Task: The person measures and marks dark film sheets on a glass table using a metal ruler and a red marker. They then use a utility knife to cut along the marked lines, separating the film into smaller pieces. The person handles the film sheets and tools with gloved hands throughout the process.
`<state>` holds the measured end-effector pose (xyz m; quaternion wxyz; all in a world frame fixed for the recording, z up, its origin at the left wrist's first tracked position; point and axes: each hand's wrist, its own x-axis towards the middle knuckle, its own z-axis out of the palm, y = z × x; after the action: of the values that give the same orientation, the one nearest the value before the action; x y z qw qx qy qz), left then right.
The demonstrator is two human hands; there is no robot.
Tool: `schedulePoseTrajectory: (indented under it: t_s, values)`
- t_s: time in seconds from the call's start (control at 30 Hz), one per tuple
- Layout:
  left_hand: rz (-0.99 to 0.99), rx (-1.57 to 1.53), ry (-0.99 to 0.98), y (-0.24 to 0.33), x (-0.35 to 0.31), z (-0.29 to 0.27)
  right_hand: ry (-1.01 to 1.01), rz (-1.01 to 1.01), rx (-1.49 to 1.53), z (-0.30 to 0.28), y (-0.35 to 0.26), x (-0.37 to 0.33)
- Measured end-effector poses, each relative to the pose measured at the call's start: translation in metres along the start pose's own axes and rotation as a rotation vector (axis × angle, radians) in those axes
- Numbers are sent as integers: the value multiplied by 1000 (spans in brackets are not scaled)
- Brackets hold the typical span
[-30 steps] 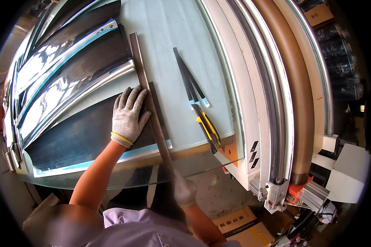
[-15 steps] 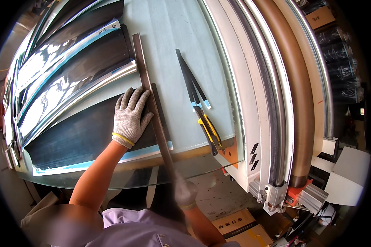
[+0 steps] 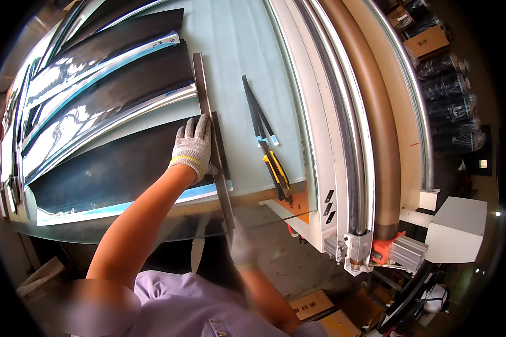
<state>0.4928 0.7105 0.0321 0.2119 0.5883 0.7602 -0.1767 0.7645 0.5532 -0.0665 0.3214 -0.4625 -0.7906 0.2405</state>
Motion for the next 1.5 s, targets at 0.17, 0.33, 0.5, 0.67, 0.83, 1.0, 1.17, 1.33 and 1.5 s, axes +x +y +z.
schedulePoseTrajectory:
  t_s: [0.17, 0.33, 0.5, 0.67, 0.83, 1.0, 1.17, 1.33, 1.5]
  values:
    - [-31, -28, 25, 7, -1, 1, -95, 57, -114, -14, -7, 3]
    - [-51, -43, 17, 6, 0, 6, 98, 150, -323, -50, -1, 74]
    - [-51, -45, 3, 7, 0, 2, -145, 251, -490, -52, 40, 171]
    - [-43, -97, -11, 5, -5, -4, -328, 412, -506, -47, 30, 189]
    - [-29, -154, -11, -1, -9, -5, -250, 379, -321, -30, -2, 191]
    - [-60, -131, 77, -3, 0, 18, -371, 353, -109, 5, -59, 259]
    - [-31, -175, 53, 2, -6, 3, -491, 252, -249, 47, -52, 300]
    - [-54, -243, 153, -1, -7, 11, -550, 218, -231, 59, -50, 279]
    - [-63, -177, 146, -2, -5, 12, -572, 217, -215, 44, -43, 239]
